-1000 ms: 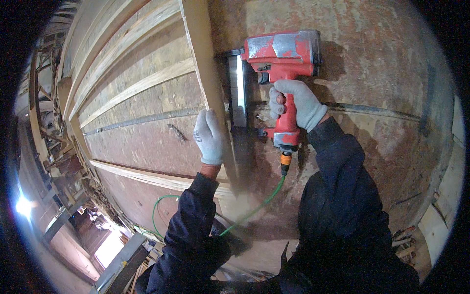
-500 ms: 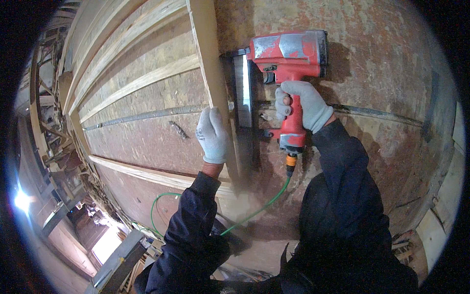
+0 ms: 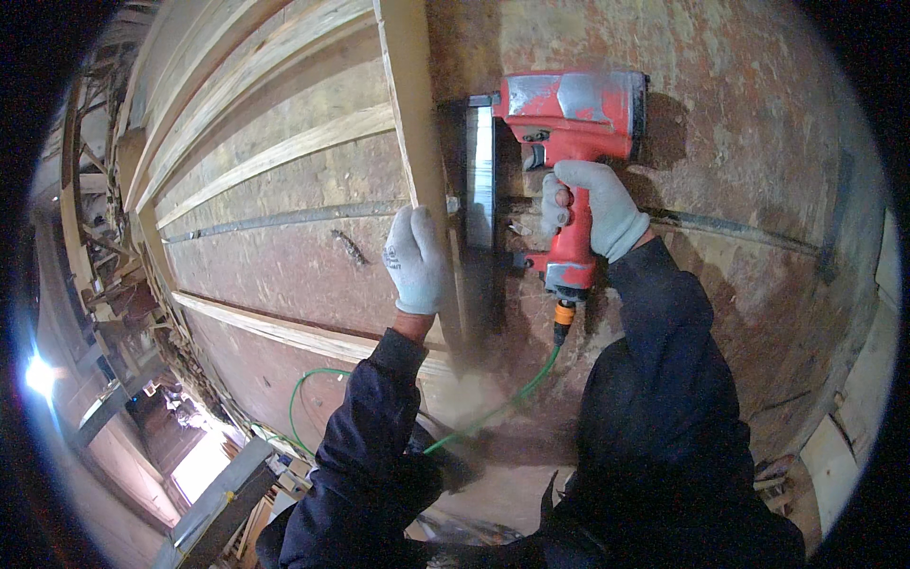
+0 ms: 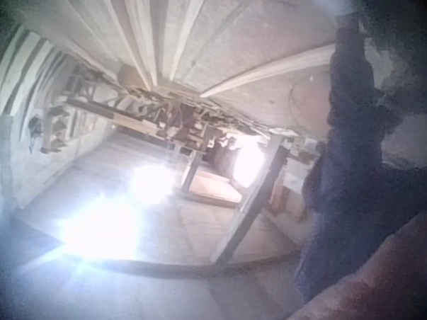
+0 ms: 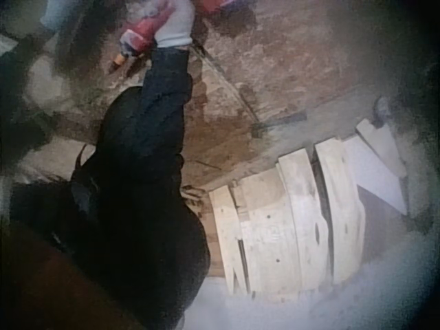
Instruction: The person assembles a wooden frame by positioning thin wooden strips and fastening them with a pneumatic nail gun. They then measure the assembled frame with a tape measure.
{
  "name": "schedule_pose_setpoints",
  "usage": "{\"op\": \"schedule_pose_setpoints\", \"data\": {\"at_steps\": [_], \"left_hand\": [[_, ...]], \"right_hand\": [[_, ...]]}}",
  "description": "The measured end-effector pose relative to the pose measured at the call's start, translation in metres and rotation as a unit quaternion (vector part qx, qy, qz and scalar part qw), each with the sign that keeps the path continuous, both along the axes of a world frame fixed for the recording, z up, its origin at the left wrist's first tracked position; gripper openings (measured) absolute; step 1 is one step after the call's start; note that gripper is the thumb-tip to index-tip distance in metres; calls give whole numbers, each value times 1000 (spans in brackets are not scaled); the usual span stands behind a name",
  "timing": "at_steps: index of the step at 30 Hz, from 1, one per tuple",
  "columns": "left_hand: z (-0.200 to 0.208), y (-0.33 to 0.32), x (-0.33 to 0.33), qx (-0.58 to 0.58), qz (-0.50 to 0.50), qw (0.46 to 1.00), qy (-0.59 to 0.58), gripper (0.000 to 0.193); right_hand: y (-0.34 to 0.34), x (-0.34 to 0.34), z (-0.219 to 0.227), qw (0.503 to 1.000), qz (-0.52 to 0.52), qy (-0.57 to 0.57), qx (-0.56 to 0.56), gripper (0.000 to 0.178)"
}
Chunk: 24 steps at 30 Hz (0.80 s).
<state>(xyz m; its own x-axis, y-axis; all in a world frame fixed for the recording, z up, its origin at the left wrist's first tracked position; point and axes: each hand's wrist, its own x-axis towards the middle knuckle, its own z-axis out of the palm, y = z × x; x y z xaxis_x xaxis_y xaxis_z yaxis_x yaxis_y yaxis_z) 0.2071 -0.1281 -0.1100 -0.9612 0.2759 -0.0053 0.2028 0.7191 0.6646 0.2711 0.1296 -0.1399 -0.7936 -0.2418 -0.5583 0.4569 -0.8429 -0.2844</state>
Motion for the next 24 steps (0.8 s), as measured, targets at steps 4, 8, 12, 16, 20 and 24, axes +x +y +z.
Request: {"op": "schedule_pose_setpoints", "data": {"at_steps": [4, 8, 12, 16, 20, 24], "left_hand": [[2, 0, 0, 2, -9, 1000, 12, 21], [3, 1, 0, -40, -17, 998, 46, 21], [2, 5, -1, -115, -9, 989, 89, 18], [4, -2, -4, -153, -20, 986, 60, 25], [2, -27, 10, -138, -33, 989, 51, 27], [6, -84, 53, -193, -58, 979, -13, 21]], "right_hand": [[0, 3, -6, 1000, -8, 11, -22, 26], [1, 7, -14, 997, -36, 15, -63, 25], [0, 16, -13, 997, -60, 9, -41, 27], [-4, 17, -11, 999, -48, -13, -2, 31], [-2, 18, -16, 999, -48, 3, 8, 32], [-1, 40, -21, 996, -75, -4, -48, 35]]}}
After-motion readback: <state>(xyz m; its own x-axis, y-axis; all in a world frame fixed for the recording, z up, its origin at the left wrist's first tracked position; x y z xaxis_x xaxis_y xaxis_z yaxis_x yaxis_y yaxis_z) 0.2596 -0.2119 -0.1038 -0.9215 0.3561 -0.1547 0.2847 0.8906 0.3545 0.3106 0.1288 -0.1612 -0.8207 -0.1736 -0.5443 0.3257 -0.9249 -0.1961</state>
